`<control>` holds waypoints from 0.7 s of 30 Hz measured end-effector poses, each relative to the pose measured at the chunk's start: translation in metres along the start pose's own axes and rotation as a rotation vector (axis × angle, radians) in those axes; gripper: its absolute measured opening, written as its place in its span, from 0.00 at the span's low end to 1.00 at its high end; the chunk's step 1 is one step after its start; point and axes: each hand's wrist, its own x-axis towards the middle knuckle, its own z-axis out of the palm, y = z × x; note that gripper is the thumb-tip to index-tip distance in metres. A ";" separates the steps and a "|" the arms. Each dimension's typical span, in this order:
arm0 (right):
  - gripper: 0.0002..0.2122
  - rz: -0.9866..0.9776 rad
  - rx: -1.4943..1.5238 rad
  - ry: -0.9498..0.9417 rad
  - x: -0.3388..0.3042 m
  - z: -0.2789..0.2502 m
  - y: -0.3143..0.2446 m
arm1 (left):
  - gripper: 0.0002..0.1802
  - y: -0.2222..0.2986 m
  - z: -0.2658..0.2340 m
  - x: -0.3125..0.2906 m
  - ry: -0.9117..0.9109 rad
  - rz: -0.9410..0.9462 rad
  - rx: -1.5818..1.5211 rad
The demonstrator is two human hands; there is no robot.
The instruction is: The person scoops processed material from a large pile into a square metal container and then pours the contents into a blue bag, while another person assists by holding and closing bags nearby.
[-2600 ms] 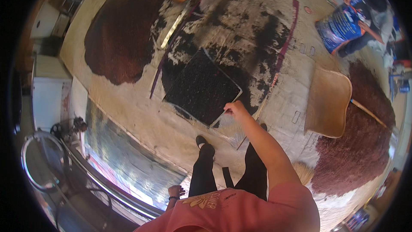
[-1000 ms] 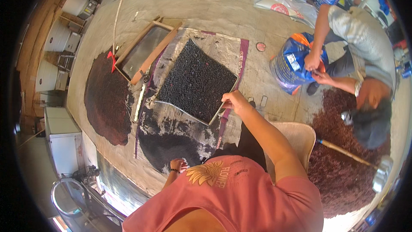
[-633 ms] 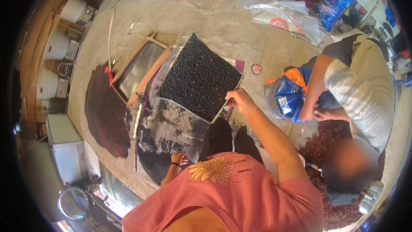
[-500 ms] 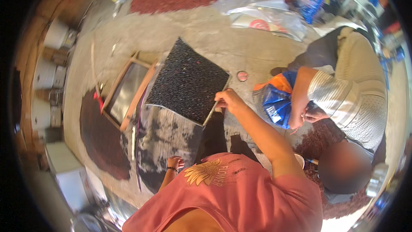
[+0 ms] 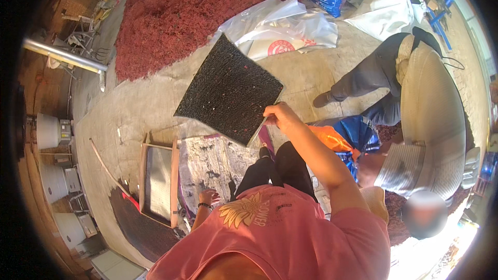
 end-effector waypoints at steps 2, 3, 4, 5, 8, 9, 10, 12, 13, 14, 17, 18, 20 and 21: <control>0.04 0.057 0.033 0.046 0.020 -0.011 -0.025 | 0.10 0.034 0.010 0.017 -0.017 0.015 0.033; 0.03 -0.043 0.108 0.042 0.029 -0.015 -0.034 | 0.09 0.049 0.017 0.022 -0.030 0.018 0.015; 0.03 -0.067 0.108 0.057 0.037 -0.017 -0.047 | 0.09 0.063 0.025 0.029 -0.033 0.015 0.035; 0.03 -0.091 0.108 0.072 0.044 -0.021 -0.059 | 0.09 0.076 0.033 0.037 -0.036 0.011 0.054; 0.04 -0.114 0.115 0.104 0.061 -0.035 -0.103 | 0.08 0.119 0.065 0.058 -0.072 0.018 0.075; 0.05 -0.114 0.115 0.102 0.068 -0.044 -0.118 | 0.08 0.135 0.079 0.064 -0.081 0.019 0.074; 0.05 -0.114 0.116 0.103 0.073 -0.055 -0.134 | 0.08 0.153 0.097 0.066 -0.093 0.020 0.076; 0.05 -0.150 0.138 0.103 0.087 -0.073 -0.164 | 0.09 0.180 0.132 0.075 -0.098 0.038 0.089; 0.03 -0.153 0.137 0.114 0.091 -0.081 -0.179 | 0.09 0.192 0.147 0.078 -0.116 0.031 0.100; 0.02 -0.157 0.132 0.128 0.096 -0.086 -0.194 | 0.09 0.202 0.160 0.083 -0.137 0.023 0.109; 0.04 -0.172 0.144 0.142 0.116 -0.116 -0.232 | 0.08 0.228 0.205 0.101 -0.184 0.071 0.160; 0.04 -0.181 0.152 0.147 0.123 -0.128 -0.243 | 0.08 0.240 0.220 0.107 -0.176 0.047 0.187; 0.03 -0.194 0.189 0.184 0.133 -0.152 -0.269 | 0.08 0.275 0.256 0.108 -0.208 0.102 0.243; 0.02 -0.204 0.196 0.200 0.137 -0.164 -0.282 | 0.09 0.291 0.274 0.111 -0.199 0.101 0.266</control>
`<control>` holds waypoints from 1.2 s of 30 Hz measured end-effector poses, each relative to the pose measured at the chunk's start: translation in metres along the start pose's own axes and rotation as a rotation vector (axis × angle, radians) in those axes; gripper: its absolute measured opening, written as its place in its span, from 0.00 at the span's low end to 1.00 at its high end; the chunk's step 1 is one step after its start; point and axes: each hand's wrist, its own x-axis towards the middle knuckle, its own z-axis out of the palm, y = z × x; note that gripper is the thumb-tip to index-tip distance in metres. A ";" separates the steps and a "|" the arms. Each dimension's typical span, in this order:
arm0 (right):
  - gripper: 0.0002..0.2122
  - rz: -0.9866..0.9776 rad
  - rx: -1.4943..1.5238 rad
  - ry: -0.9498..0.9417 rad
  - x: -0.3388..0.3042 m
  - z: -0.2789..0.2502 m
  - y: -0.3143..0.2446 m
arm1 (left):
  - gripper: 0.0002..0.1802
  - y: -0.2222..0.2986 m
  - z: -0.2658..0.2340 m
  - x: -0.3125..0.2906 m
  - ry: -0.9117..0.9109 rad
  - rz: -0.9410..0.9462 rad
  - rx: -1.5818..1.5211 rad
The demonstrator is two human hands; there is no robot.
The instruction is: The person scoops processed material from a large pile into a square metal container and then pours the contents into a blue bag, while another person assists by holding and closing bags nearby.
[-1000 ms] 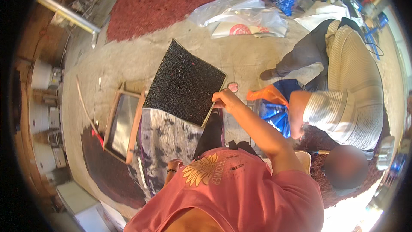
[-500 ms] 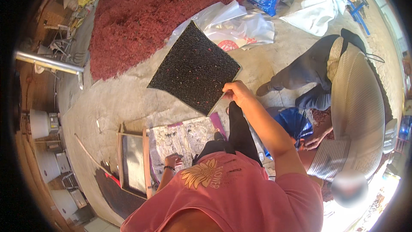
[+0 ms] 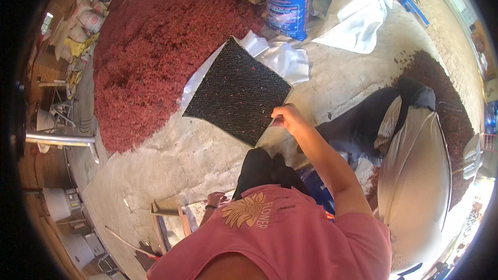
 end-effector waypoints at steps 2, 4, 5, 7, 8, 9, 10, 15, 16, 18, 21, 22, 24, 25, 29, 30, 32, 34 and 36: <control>0.03 -0.027 0.023 0.008 0.018 -0.012 -0.025 | 0.09 0.042 0.015 0.014 -0.002 0.012 0.050; 0.06 -0.028 0.042 0.031 0.037 -0.025 -0.053 | 0.08 0.083 0.029 0.032 -0.010 0.005 0.042; 0.07 -0.028 0.051 0.042 0.046 -0.030 -0.066 | 0.08 0.104 0.037 0.041 -0.009 0.004 0.065; 0.06 -0.060 0.085 0.051 0.061 -0.038 -0.094 | 0.08 0.147 0.056 0.056 -0.015 0.002 0.108; 0.06 -0.059 0.096 0.044 0.067 -0.042 -0.110 | 0.07 0.169 0.066 0.064 -0.014 -0.011 0.122; 0.07 -0.059 0.106 0.038 0.074 -0.044 -0.126 | 0.07 0.187 0.074 0.077 -0.036 -0.009 0.114; 0.07 -0.056 0.043 0.084 0.077 -0.042 -0.145 | 0.07 0.203 0.080 0.094 -0.062 -0.010 0.100; 0.09 -0.153 0.073 0.145 0.121 -0.082 -0.210 | 0.06 0.284 0.129 0.139 -0.078 -0.008 0.156; 0.09 -0.172 0.093 0.147 0.130 -0.083 -0.223 | 0.06 0.305 0.138 0.145 -0.084 0.003 0.189; 0.07 -0.195 0.082 0.174 0.143 -0.087 -0.254 | 0.06 0.345 0.158 0.154 -0.097 0.022 0.252; 0.03 -0.191 0.099 0.194 0.161 -0.094 -0.297 | 0.05 0.395 0.179 0.177 -0.115 0.094 0.212; 0.02 -0.176 0.105 0.198 0.169 -0.099 -0.313 | 0.06 0.409 0.188 0.190 -0.115 0.137 0.242; 0.02 -0.190 0.094 0.218 0.182 -0.111 -0.347 | 0.08 0.446 0.221 0.195 -0.224 0.234 0.188; 0.02 -0.194 0.091 0.221 0.190 -0.117 -0.361 | 0.09 0.469 0.243 0.191 -0.202 0.298 0.237; 0.04 -0.216 0.055 0.187 0.226 -0.138 -0.426 | 0.09 0.557 0.320 0.188 -0.270 0.519 0.265; 0.04 -0.194 0.046 0.178 0.238 -0.152 -0.442 | 0.09 0.583 0.347 0.179 -0.249 0.646 0.312; 0.05 -0.176 -0.008 0.129 0.259 -0.163 -0.478 | 0.08 0.631 0.394 0.171 -0.171 0.894 0.368; 0.06 -0.164 -0.010 0.059 0.282 -0.200 -0.510 | 0.09 0.672 0.449 0.164 -0.146 1.029 0.352; 0.06 -0.150 -0.047 0.071 0.289 -0.190 -0.553 | 0.10 0.711 0.493 0.147 -0.074 1.179 0.381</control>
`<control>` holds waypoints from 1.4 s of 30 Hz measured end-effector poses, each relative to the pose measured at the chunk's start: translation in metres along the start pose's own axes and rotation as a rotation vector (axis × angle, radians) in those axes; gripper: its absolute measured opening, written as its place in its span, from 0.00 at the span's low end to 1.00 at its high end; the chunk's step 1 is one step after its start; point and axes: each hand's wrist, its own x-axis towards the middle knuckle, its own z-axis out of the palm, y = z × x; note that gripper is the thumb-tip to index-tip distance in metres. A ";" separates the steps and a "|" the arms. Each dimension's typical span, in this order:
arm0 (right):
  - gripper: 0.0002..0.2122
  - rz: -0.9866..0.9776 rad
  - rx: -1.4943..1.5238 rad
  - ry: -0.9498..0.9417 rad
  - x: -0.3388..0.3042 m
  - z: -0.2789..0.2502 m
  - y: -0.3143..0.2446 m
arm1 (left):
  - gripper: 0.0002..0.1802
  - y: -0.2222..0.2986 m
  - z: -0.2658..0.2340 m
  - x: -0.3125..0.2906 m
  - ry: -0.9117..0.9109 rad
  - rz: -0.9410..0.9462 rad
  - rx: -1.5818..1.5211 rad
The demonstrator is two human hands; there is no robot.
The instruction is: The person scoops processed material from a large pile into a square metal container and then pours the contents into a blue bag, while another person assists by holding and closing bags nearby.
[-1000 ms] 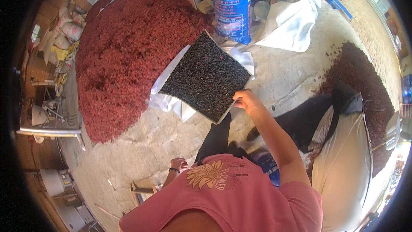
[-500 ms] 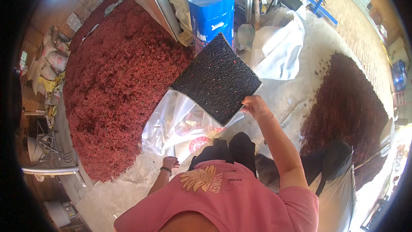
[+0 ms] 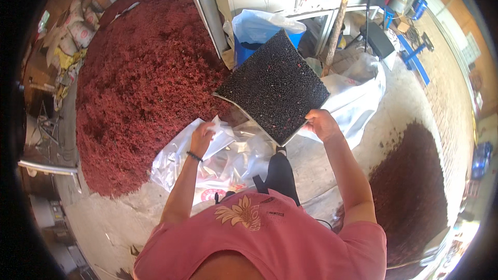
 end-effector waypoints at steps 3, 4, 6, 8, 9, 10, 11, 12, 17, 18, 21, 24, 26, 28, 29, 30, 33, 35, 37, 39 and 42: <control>0.07 0.013 -0.068 -0.080 0.043 -0.019 -0.057 | 0.16 0.044 0.036 0.067 0.119 0.310 0.288; 0.07 0.027 -0.080 -0.085 0.053 -0.029 -0.069 | 0.18 0.061 0.049 0.085 0.135 0.293 0.306; 0.08 0.050 -0.110 -0.118 0.074 -0.030 -0.100 | 0.20 0.089 0.065 0.117 0.200 0.301 0.379; 0.08 0.066 -0.133 -0.122 0.095 -0.035 -0.125 | 0.23 0.105 0.079 0.146 0.280 0.366 0.469; 0.08 0.073 -0.142 -0.112 0.104 -0.037 -0.137 | 0.24 0.113 0.085 0.158 0.274 0.355 0.475; 0.08 0.078 -0.152 -0.105 0.112 -0.038 -0.148 | 0.25 0.123 0.089 0.169 0.270 0.345 0.481; 0.09 0.088 -0.148 -0.104 0.120 -0.040 -0.156 | 0.26 0.129 0.095 0.177 0.266 0.334 0.488; 0.09 0.099 -0.143 -0.104 0.128 -0.041 -0.164 | 0.27 0.129 0.102 0.183 0.251 0.328 0.501; 0.09 0.158 -0.238 -0.114 0.174 -0.055 -0.203 | 0.25 0.135 0.127 0.206 0.078 0.358 0.626; 0.09 0.160 -0.273 -0.104 0.184 -0.057 -0.210 | 0.24 0.137 0.132 0.208 0.048 0.345 0.644; 0.09 0.206 -0.350 -0.102 0.205 -0.048 -0.224 | 0.21 0.137 0.146 0.212 0.006 0.257 0.687; 0.09 0.210 -0.393 -0.099 0.225 -0.048 -0.235 | 0.16 0.139 0.161 0.219 0.063 0.209 0.598; 0.09 0.219 -0.433 -0.097 0.237 -0.043 -0.242 | 0.12 0.138 0.168 0.220 0.043 0.211 0.632; 0.09 0.226 -0.490 -0.090 0.245 -0.037 -0.251 | 0.07 0.139 0.175 0.221 0.084 0.233 0.673; 0.09 0.239 -0.517 -0.090 0.252 -0.035 -0.254 | 0.06 0.139 0.177 0.220 0.097 0.260 0.683; 0.09 0.252 -0.543 -0.090 0.258 -0.032 -0.257 | 0.04 0.139 0.177 0.219 0.109 0.288 0.692; 0.08 0.293 -0.649 -0.082 0.281 -0.028 -0.266 | 0.03 0.142 0.182 0.215 0.109 0.329 0.693; 0.08 0.362 -0.757 -0.087 0.298 -0.024 -0.275 | 0.04 0.144 0.184 0.214 0.108 0.332 0.682; 0.10 0.416 -0.864 -0.094 0.316 -0.014 -0.279 | 0.04 0.146 0.184 0.214 0.126 0.326 0.667; 0.11 0.408 -1.005 -0.065 0.323 0.008 -0.282 | 0.04 0.145 0.185 0.215 0.140 0.325 0.670; 0.11 0.339 -1.286 -0.081 0.332 0.045 -0.282 | 0.05 0.143 0.189 0.215 0.142 0.305 0.658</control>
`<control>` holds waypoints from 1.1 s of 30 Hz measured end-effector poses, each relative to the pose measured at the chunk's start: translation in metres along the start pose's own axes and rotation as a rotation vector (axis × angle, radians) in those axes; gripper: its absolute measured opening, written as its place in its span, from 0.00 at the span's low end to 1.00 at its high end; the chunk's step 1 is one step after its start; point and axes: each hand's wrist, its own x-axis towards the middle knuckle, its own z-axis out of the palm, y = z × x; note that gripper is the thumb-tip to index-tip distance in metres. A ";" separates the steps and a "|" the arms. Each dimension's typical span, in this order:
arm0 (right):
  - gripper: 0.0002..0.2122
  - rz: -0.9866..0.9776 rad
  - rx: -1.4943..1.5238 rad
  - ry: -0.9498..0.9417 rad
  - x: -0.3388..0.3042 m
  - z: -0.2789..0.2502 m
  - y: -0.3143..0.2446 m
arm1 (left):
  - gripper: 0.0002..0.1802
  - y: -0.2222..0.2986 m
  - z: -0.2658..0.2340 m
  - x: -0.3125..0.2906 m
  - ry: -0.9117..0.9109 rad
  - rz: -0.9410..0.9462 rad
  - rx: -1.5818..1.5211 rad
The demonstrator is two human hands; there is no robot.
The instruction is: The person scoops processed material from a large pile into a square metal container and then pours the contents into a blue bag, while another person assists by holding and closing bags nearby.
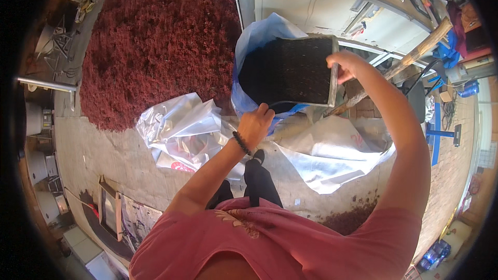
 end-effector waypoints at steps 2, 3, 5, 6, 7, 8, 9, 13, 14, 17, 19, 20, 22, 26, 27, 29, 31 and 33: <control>0.11 -0.087 -0.264 0.044 0.004 0.005 -0.021 | 0.05 0.000 0.000 0.002 0.002 -0.001 0.006; 0.12 -0.158 -0.423 0.069 0.002 0.008 -0.029 | 0.05 0.000 0.000 0.003 0.005 0.006 0.016; 0.15 -0.183 -0.561 0.188 -0.016 0.021 -0.048 | 0.04 -0.002 -0.002 0.003 0.009 -0.004 0.030; 0.15 -0.225 -0.644 0.223 -0.022 0.023 -0.052 | 0.04 -0.002 -0.004 0.003 0.010 -0.011 0.027; 0.16 -0.266 -0.729 0.258 -0.028 0.024 -0.055 | 0.04 -0.002 -0.004 0.003 0.011 -0.019 0.022; 0.17 -0.275 -0.778 0.289 -0.034 0.024 -0.057 | 0.04 -0.002 -0.004 0.003 0.012 -0.028 0.022; 0.17 -0.340 -0.847 0.369 -0.039 0.025 -0.055 | 0.05 -0.003 -0.004 0.002 0.012 -0.035 0.021; 0.17 -0.537 -0.947 0.587 -0.074 0.031 -0.046 | 0.06 -0.005 -0.005 0.007 -0.010 -0.094 -0.012; 0.17 -0.584 -0.934 0.635 -0.084 0.033 -0.043 | 0.07 -0.007 -0.005 0.007 -0.005 -0.094 -0.019; 0.17 -0.565 -0.818 0.740 -0.093 0.024 -0.031 | 0.09 -0.008 -0.005 0.009 -0.011 -0.094 -0.053; 0.18 -0.455 -0.684 0.751 -0.100 0.009 -0.019 | 0.12 -0.008 -0.007 0.007 -0.044 -0.104 -0.083; 0.18 -0.390 -0.496 0.647 -0.095 -0.005 0.000 | 0.14 -0.008 -0.008 0.005 0.019 -0.091 -0.100; 0.17 -0.381 -0.055 0.549 -0.081 -0.032 0.056 | 0.18 -0.005 -0.010 0.000 0.152 -0.063 -0.143; 0.13 -0.318 0.648 0.506 -0.112 -0.013 0.139 | 0.21 -0.007 -0.037 -0.033 0.154 -0.046 -0.186; 0.11 -0.383 0.805 0.441 -0.121 -0.004 0.162 | 0.21 -0.012 -0.040 -0.050 0.141 -0.030 -0.192; 0.09 -0.427 0.992 0.380 -0.154 0.036 0.180 | 0.19 -0.029 -0.044 -0.094 0.065 -0.045 -0.213; 0.07 -0.447 1.109 0.371 -0.165 0.065 0.214 | 0.16 -0.049 -0.049 -0.147 -0.058 -0.131 -0.217; 0.07 -0.498 1.204 0.185 -0.173 0.090 0.248 | 0.13 -0.075 -0.054 -0.214 -0.138 -0.248 -0.176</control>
